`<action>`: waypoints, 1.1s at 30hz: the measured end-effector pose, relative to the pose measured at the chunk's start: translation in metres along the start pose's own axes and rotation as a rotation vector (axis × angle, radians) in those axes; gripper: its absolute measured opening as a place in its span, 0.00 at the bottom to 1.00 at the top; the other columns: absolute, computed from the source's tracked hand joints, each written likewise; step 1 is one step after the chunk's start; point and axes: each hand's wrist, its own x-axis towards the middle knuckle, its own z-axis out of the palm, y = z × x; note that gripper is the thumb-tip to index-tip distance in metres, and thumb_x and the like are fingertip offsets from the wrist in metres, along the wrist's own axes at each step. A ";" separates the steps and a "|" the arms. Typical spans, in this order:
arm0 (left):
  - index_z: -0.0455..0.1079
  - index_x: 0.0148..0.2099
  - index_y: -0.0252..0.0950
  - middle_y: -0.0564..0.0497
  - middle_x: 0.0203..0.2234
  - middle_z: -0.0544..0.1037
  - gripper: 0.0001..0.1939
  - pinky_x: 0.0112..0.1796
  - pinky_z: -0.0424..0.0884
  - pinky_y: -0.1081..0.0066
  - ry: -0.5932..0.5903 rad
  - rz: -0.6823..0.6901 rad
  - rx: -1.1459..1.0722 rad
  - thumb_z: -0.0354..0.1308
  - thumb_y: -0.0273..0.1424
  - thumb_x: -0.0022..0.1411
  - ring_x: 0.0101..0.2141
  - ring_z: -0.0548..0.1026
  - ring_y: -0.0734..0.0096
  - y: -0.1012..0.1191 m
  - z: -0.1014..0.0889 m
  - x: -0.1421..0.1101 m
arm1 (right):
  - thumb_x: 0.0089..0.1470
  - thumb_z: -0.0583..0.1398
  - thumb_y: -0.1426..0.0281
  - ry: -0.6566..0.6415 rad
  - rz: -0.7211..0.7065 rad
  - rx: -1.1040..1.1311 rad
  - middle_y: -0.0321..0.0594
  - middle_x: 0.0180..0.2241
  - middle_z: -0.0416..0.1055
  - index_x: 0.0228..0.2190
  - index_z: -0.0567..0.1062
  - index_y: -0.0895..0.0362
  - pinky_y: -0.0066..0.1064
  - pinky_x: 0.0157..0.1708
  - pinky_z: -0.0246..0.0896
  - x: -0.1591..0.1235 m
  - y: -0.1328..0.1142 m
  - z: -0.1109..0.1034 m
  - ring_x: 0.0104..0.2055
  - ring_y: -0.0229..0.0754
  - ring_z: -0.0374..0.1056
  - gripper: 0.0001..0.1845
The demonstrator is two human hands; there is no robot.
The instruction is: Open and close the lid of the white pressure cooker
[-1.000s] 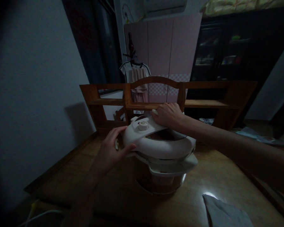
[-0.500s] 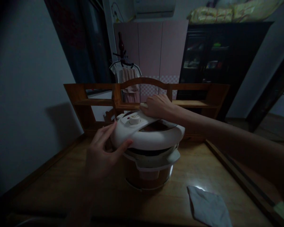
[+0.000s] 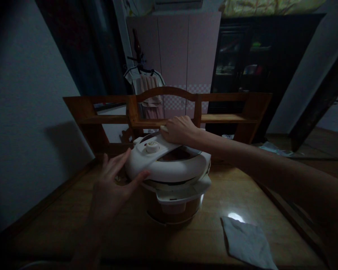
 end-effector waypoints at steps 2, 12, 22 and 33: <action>0.69 0.64 0.26 0.44 0.52 0.75 0.39 0.70 0.48 0.50 0.029 -0.002 0.040 0.67 0.49 0.60 0.54 0.73 0.60 0.004 0.002 -0.005 | 0.63 0.49 0.57 0.019 -0.028 0.000 0.54 0.33 0.76 0.35 0.79 0.67 0.38 0.25 0.41 0.001 0.000 0.002 0.36 0.61 0.75 0.28; 0.59 0.69 0.21 0.42 0.51 0.75 0.50 0.70 0.45 0.49 0.104 -0.084 0.142 0.68 0.52 0.57 0.55 0.72 0.58 0.018 0.009 -0.015 | 0.66 0.48 0.51 0.023 -0.073 0.014 0.52 0.33 0.76 0.37 0.78 0.64 0.37 0.26 0.41 0.003 0.000 0.006 0.36 0.59 0.74 0.32; 0.58 0.70 0.20 0.38 0.53 0.74 0.52 0.68 0.43 0.45 0.143 -0.081 0.286 0.64 0.56 0.58 0.57 0.68 0.51 0.021 0.014 -0.022 | 0.67 0.47 0.51 0.031 -0.122 -0.022 0.52 0.33 0.75 0.38 0.76 0.64 0.37 0.27 0.42 0.006 0.002 0.009 0.35 0.57 0.74 0.31; 0.63 0.68 0.25 0.40 0.51 0.73 0.47 0.69 0.44 0.48 0.173 -0.091 0.214 0.67 0.53 0.57 0.56 0.70 0.57 0.027 0.016 -0.028 | 0.67 0.47 0.49 0.052 -0.093 0.031 0.51 0.34 0.74 0.39 0.74 0.64 0.36 0.27 0.39 0.000 0.000 0.009 0.36 0.56 0.73 0.31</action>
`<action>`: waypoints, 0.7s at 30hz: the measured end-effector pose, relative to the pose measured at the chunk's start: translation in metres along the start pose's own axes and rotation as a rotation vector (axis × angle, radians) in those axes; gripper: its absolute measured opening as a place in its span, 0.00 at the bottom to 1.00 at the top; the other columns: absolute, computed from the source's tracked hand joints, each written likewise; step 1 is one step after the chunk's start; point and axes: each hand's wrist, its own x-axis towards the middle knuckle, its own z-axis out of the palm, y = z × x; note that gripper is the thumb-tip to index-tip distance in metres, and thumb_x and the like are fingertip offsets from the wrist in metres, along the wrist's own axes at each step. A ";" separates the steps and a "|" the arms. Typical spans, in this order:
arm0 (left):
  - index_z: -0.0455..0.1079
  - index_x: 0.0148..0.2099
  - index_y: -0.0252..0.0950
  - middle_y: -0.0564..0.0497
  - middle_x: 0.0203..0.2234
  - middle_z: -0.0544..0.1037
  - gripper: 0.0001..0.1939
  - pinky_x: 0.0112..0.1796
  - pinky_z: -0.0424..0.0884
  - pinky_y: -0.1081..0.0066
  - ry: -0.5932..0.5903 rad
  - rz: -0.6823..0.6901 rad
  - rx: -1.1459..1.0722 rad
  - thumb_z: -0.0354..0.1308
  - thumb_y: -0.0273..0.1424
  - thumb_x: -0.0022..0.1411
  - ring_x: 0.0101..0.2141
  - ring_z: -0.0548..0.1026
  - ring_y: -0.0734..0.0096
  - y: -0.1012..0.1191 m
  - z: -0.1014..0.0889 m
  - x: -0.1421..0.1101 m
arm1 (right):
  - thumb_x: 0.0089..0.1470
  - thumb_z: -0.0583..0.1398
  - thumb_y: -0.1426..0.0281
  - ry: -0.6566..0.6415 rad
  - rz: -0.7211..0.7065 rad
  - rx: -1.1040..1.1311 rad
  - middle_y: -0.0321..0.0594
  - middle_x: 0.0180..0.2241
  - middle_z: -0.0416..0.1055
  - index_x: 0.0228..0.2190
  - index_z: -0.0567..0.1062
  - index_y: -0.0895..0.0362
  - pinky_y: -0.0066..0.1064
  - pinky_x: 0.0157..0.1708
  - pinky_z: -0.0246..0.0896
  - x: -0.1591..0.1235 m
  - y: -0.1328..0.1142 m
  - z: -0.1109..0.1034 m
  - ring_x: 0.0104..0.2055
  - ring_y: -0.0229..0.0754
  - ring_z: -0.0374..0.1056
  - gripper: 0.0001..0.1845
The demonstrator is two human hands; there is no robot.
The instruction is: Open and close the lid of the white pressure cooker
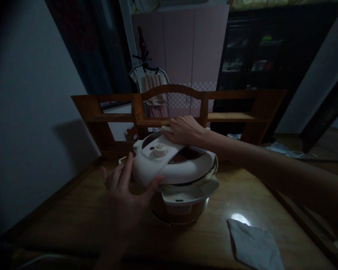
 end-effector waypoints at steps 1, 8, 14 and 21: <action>0.64 0.68 0.25 0.40 0.51 0.73 0.47 0.69 0.44 0.48 0.001 0.008 -0.002 0.67 0.52 0.57 0.55 0.71 0.57 0.003 -0.001 -0.001 | 0.67 0.48 0.49 0.000 -0.006 0.001 0.51 0.34 0.75 0.39 0.74 0.64 0.36 0.27 0.39 -0.002 0.001 -0.002 0.36 0.56 0.73 0.31; 0.65 0.66 0.22 0.37 0.50 0.72 0.45 0.68 0.45 0.44 0.005 0.043 -0.010 0.68 0.49 0.57 0.54 0.72 0.54 0.019 -0.003 -0.006 | 0.67 0.49 0.51 0.023 -0.027 -0.008 0.50 0.32 0.75 0.40 0.76 0.64 0.36 0.26 0.39 -0.018 0.007 -0.007 0.32 0.53 0.72 0.30; 0.65 0.67 0.23 0.37 0.49 0.73 0.46 0.66 0.46 0.43 0.012 0.048 0.042 0.67 0.52 0.58 0.53 0.72 0.51 0.013 0.000 -0.004 | 0.66 0.50 0.51 0.079 -0.054 0.053 0.50 0.32 0.75 0.38 0.77 0.65 0.36 0.26 0.40 -0.010 0.009 0.000 0.32 0.53 0.73 0.30; 0.65 0.66 0.20 0.33 0.50 0.74 0.47 0.66 0.44 0.41 0.013 0.043 0.052 0.65 0.53 0.59 0.53 0.73 0.46 0.007 0.000 0.003 | 0.66 0.50 0.52 0.085 -0.086 0.090 0.50 0.37 0.77 0.37 0.79 0.64 0.36 0.26 0.37 0.003 0.007 0.007 0.36 0.55 0.74 0.30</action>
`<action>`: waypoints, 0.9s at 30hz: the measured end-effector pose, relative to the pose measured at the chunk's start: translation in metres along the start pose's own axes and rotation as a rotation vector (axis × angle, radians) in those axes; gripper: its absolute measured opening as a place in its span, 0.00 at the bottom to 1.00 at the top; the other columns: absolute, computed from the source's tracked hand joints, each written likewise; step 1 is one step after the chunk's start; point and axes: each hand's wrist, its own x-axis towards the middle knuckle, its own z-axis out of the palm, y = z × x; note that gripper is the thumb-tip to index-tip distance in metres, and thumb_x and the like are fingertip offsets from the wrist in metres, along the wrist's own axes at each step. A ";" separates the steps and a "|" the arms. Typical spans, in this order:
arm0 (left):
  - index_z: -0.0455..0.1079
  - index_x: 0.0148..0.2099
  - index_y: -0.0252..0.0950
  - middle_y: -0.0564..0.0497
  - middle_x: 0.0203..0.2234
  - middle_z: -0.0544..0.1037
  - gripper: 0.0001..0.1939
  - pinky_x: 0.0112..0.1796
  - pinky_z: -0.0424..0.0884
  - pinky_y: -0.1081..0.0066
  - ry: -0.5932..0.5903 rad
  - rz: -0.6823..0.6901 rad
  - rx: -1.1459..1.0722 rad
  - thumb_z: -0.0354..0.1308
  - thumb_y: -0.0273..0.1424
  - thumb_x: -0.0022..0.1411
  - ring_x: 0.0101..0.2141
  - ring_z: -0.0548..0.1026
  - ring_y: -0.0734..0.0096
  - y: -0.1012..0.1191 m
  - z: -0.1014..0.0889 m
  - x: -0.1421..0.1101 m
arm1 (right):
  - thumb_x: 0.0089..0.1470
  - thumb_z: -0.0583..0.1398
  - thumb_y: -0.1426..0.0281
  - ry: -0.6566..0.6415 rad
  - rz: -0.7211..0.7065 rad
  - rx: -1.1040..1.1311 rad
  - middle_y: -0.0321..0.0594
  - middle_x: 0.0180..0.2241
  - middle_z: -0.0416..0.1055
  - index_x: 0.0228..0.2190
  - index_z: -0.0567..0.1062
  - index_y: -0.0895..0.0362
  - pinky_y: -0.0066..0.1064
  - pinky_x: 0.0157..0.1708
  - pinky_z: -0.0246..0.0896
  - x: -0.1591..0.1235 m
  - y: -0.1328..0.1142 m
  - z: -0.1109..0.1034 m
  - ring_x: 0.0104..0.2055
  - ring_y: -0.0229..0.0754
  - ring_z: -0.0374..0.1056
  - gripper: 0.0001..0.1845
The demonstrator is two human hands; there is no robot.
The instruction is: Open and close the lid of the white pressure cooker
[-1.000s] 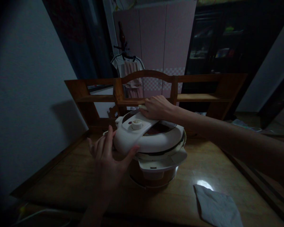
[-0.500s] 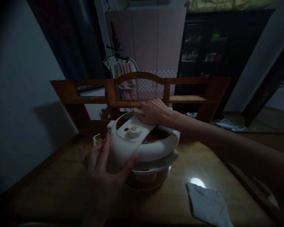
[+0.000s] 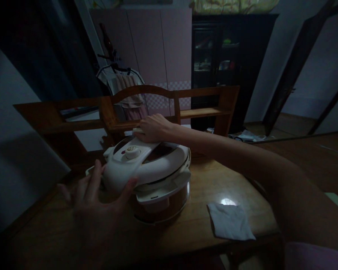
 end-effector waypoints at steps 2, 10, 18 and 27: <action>0.66 0.66 0.19 0.33 0.49 0.75 0.47 0.66 0.45 0.41 0.010 0.022 0.016 0.65 0.53 0.59 0.52 0.73 0.46 -0.001 -0.001 0.000 | 0.66 0.50 0.52 0.011 -0.004 0.021 0.50 0.36 0.77 0.37 0.79 0.64 0.36 0.26 0.37 0.000 -0.001 0.001 0.36 0.56 0.75 0.30; 0.67 0.65 0.19 0.33 0.49 0.74 0.46 0.67 0.43 0.41 -0.026 0.003 0.028 0.64 0.54 0.59 0.54 0.72 0.43 -0.002 0.000 0.002 | 0.66 0.51 0.53 0.005 -0.039 0.042 0.52 0.35 0.76 0.36 0.80 0.66 0.36 0.26 0.39 0.006 0.002 0.003 0.37 0.57 0.75 0.30; 0.65 0.68 0.27 0.33 0.50 0.74 0.48 0.62 0.55 0.37 -0.023 0.002 0.025 0.66 0.55 0.57 0.54 0.72 0.43 -0.004 0.003 -0.004 | 0.66 0.51 0.53 0.009 -0.021 0.066 0.51 0.37 0.76 0.38 0.80 0.65 0.36 0.27 0.39 -0.001 0.003 0.003 0.38 0.58 0.75 0.30; 0.70 0.63 0.19 0.30 0.48 0.73 0.47 0.66 0.44 0.40 0.012 0.045 0.031 0.66 0.55 0.57 0.54 0.72 0.40 0.002 0.001 -0.004 | 0.65 0.52 0.53 0.081 -0.024 0.063 0.50 0.33 0.76 0.37 0.80 0.66 0.36 0.24 0.35 -0.007 0.005 0.005 0.33 0.54 0.74 0.29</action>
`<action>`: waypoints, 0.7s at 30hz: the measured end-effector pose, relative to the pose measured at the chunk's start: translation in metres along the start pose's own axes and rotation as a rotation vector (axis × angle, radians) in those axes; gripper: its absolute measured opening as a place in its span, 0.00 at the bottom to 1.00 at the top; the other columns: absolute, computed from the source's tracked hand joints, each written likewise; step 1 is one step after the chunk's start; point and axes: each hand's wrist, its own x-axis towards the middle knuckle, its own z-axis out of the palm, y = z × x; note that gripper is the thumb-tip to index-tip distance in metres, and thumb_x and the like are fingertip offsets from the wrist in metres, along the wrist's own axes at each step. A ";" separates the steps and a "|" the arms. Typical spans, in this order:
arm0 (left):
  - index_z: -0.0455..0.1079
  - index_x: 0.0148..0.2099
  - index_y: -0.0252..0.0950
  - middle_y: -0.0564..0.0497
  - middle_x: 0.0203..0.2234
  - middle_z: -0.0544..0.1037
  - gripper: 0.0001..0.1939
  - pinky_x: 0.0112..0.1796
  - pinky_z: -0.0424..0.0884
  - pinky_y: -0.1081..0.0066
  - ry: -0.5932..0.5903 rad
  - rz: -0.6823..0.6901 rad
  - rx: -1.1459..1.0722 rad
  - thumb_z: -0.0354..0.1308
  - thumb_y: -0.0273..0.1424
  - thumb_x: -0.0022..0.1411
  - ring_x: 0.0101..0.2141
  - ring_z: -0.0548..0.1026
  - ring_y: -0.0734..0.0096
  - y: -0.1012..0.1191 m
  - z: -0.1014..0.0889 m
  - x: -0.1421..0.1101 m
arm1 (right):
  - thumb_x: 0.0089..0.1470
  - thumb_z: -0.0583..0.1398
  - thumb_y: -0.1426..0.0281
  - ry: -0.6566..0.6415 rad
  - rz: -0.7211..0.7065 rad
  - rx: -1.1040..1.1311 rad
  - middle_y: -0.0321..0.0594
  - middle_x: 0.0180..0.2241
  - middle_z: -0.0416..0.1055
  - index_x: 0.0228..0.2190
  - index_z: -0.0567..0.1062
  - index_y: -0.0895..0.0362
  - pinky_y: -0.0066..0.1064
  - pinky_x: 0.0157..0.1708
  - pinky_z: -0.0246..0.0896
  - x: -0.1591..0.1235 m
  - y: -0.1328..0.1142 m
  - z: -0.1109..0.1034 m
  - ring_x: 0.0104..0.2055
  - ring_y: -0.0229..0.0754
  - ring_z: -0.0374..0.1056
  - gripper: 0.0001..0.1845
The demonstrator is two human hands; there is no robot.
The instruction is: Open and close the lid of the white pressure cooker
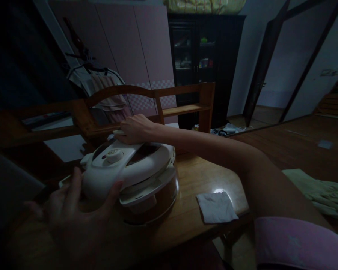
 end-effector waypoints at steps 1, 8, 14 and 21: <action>0.69 0.64 0.19 0.30 0.48 0.73 0.47 0.66 0.44 0.40 -0.011 -0.005 0.005 0.66 0.55 0.57 0.54 0.72 0.40 0.000 0.000 0.000 | 0.65 0.53 0.53 0.003 0.005 -0.006 0.50 0.33 0.76 0.37 0.81 0.66 0.36 0.24 0.35 0.000 0.000 0.000 0.33 0.54 0.74 0.29; 0.66 0.67 0.24 0.31 0.49 0.73 0.47 0.63 0.47 0.34 -0.050 -0.040 0.010 0.64 0.55 0.58 0.55 0.72 0.40 0.000 -0.002 -0.004 | 0.66 0.52 0.52 -0.030 0.065 -0.016 0.51 0.33 0.76 0.39 0.81 0.66 0.36 0.24 0.37 -0.003 -0.010 -0.007 0.34 0.52 0.73 0.30; 0.67 0.67 0.29 0.32 0.51 0.72 0.44 0.61 0.55 0.36 -0.027 -0.053 -0.001 0.63 0.55 0.59 0.56 0.71 0.42 -0.002 0.000 -0.009 | 0.68 0.51 0.53 -0.099 0.076 -0.054 0.52 0.41 0.76 0.44 0.79 0.64 0.38 0.34 0.54 -0.007 -0.016 -0.013 0.42 0.54 0.72 0.29; 0.66 0.68 0.29 0.31 0.53 0.72 0.44 0.61 0.56 0.37 -0.029 -0.048 0.042 0.65 0.53 0.59 0.56 0.71 0.40 0.004 0.001 -0.013 | 0.70 0.51 0.53 0.255 0.243 0.333 0.46 0.68 0.54 0.68 0.60 0.53 0.40 0.67 0.46 -0.065 0.005 -0.047 0.68 0.49 0.53 0.33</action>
